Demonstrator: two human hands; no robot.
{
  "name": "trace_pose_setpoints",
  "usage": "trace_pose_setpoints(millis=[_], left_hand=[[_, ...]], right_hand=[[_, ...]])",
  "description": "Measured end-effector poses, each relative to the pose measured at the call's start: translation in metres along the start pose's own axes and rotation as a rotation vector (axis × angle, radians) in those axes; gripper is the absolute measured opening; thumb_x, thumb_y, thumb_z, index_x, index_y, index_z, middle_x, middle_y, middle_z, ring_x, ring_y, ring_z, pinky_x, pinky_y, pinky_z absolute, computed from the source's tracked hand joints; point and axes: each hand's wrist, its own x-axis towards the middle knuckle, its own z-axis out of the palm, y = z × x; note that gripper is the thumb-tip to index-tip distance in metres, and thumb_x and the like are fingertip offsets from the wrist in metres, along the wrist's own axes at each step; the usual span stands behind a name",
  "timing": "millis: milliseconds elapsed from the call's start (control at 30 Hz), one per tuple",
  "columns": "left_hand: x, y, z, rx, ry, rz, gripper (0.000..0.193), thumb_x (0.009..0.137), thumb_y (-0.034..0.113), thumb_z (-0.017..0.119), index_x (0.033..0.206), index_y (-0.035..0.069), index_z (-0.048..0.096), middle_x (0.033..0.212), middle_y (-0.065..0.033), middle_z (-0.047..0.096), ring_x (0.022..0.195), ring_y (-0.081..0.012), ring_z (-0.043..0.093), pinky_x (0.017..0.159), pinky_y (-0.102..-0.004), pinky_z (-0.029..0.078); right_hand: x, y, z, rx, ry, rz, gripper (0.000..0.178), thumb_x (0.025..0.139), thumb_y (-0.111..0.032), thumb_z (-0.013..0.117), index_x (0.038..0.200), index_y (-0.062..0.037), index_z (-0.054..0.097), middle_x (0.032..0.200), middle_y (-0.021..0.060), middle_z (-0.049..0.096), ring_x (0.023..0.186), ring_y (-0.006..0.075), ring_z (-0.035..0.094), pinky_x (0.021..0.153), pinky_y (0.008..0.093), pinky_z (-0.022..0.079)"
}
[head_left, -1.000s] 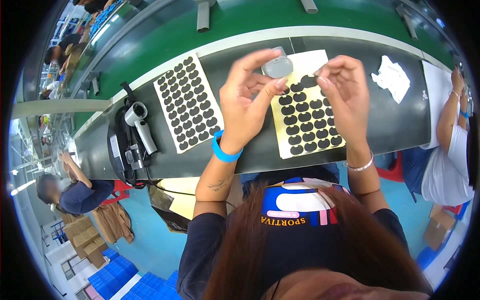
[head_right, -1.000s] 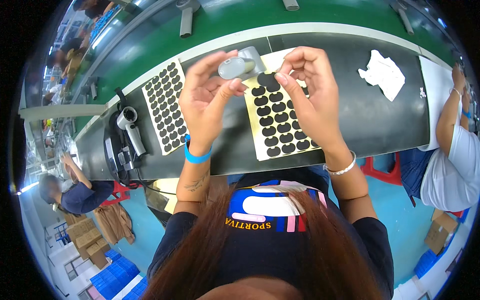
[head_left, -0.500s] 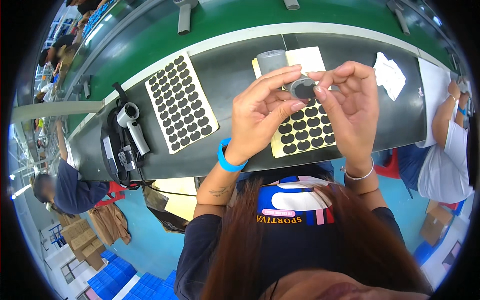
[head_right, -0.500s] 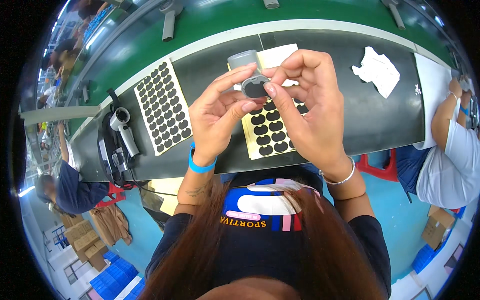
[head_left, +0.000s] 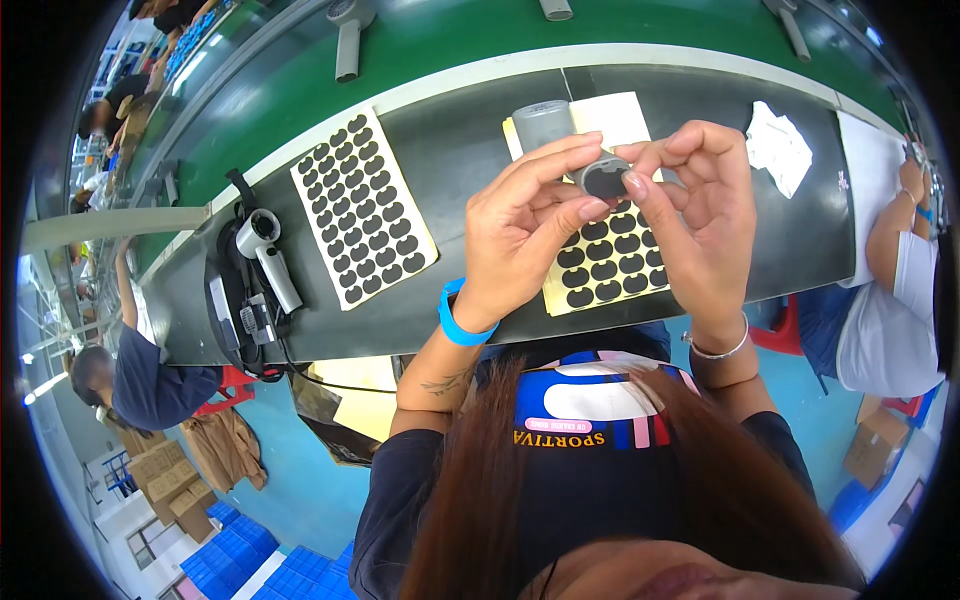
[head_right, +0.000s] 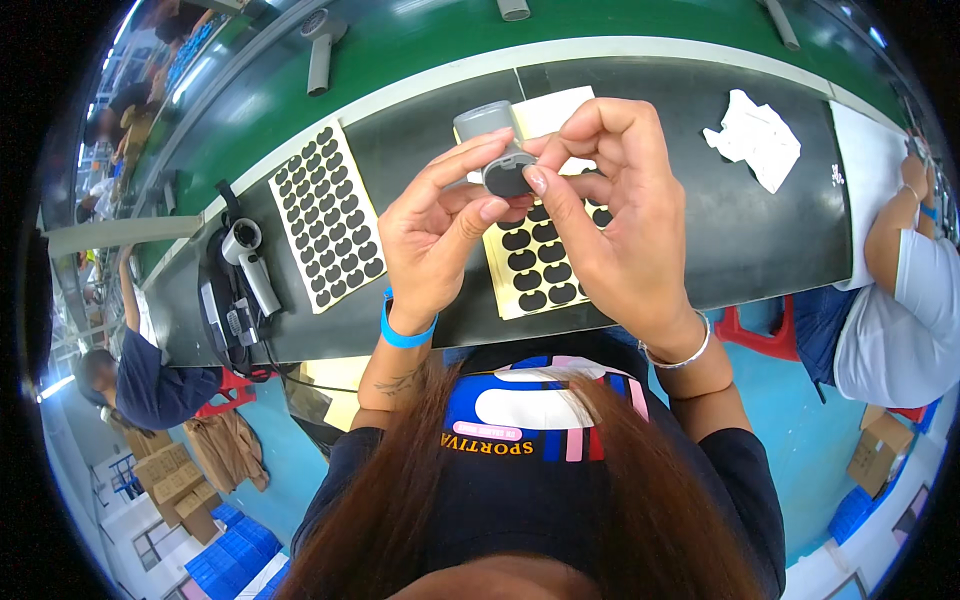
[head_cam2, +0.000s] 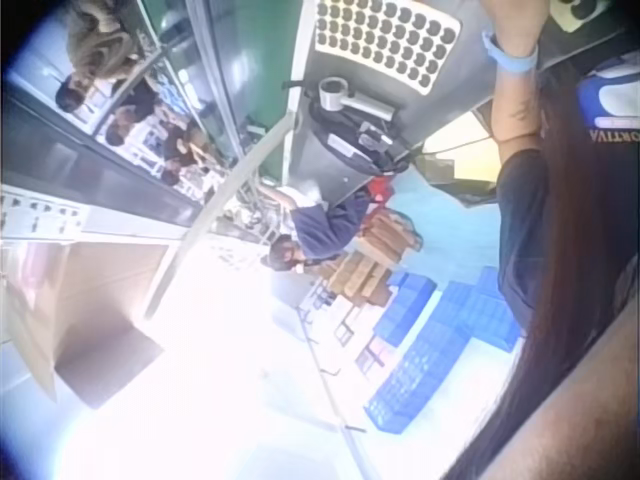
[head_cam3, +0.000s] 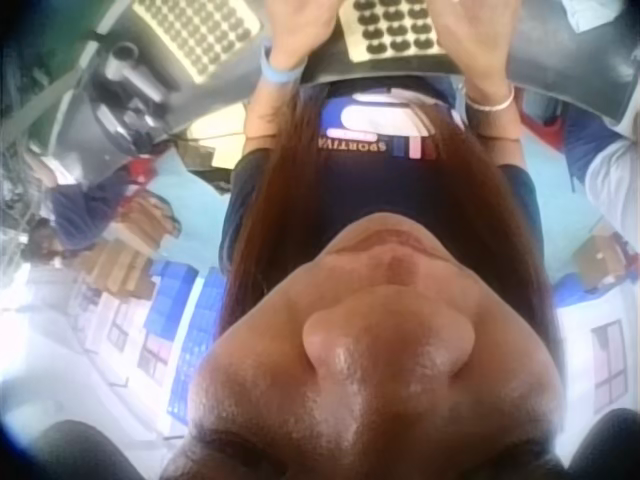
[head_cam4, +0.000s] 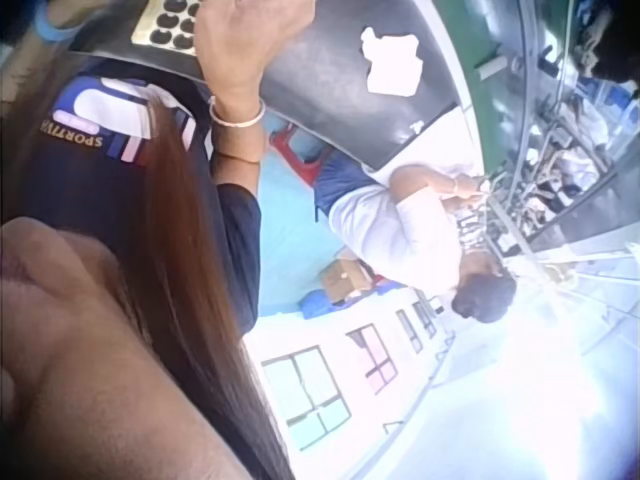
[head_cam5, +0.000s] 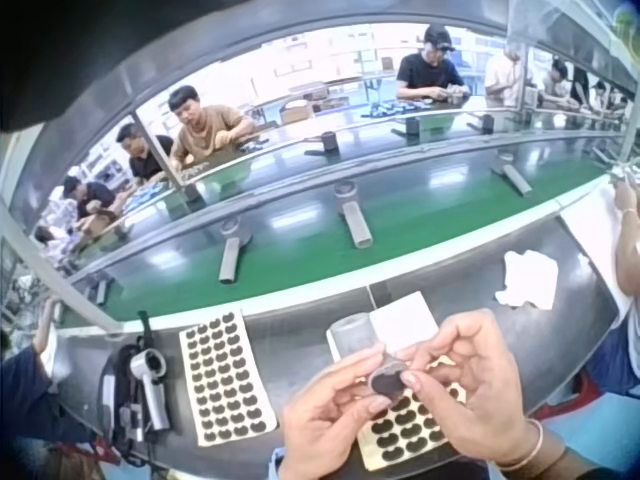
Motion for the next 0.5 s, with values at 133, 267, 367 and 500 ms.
trace_pose_setpoints(millis=[133, 267, 367, 500], left_hand=[[0.0004, 0.0003, -0.0009, 0.022, -0.008, 0.002, 0.036, 0.083, -0.008, 0.063, 0.118, -0.006, 0.058, 0.126, -0.0188, 0.054, 0.09, -0.0198, 0.066, 0.08, -0.0292, 0.057], [0.0, 0.0011, -0.0006, 0.009, -0.003, -0.007, 0.035, 0.084, -0.008, 0.062, 0.118, -0.006, 0.058, 0.126, -0.0189, 0.054, 0.09, -0.0202, 0.067, 0.079, -0.0292, 0.057], [0.0003, 0.0019, -0.0003, 0.003, -0.003, -0.01, 0.034, 0.084, -0.008, 0.062, 0.118, -0.006, 0.058, 0.125, -0.019, 0.054, 0.09, -0.0208, 0.066, 0.079, -0.0295, 0.057], [-0.0003, 0.0029, -0.001, 0.002, -0.01, -0.011, 0.033, 0.085, -0.008, 0.061, 0.118, -0.007, 0.057, 0.125, -0.0194, 0.054, 0.092, -0.0226, 0.066, 0.08, -0.0311, 0.058]], right_hand=[[-0.0001, 0.0005, 0.0003, 0.01, 0.006, 0.005, 0.033, 0.085, 0.009, 0.059, 0.11, -0.0009, 0.04, 0.096, 0.0095, 0.053, 0.1, 0.018, 0.058, 0.079, 0.0257, 0.051], [0.0001, 0.0005, 0.0011, 0.006, 0.002, -0.006, 0.033, 0.085, 0.009, 0.059, 0.11, -0.0009, 0.04, 0.096, 0.0092, 0.052, 0.099, 0.0179, 0.059, 0.078, 0.0257, 0.052], [-0.0003, -0.0014, 0.0018, -0.008, 0.011, -0.003, 0.033, 0.085, 0.009, 0.059, 0.109, -0.0011, 0.04, 0.096, 0.0092, 0.053, 0.099, 0.0179, 0.059, 0.077, 0.0257, 0.052], [-0.0016, -0.0022, 0.0039, -0.027, 0.025, -0.004, 0.032, 0.085, 0.009, 0.059, 0.108, -0.0015, 0.04, 0.096, 0.0093, 0.053, 0.098, 0.018, 0.059, 0.077, 0.0254, 0.053]])
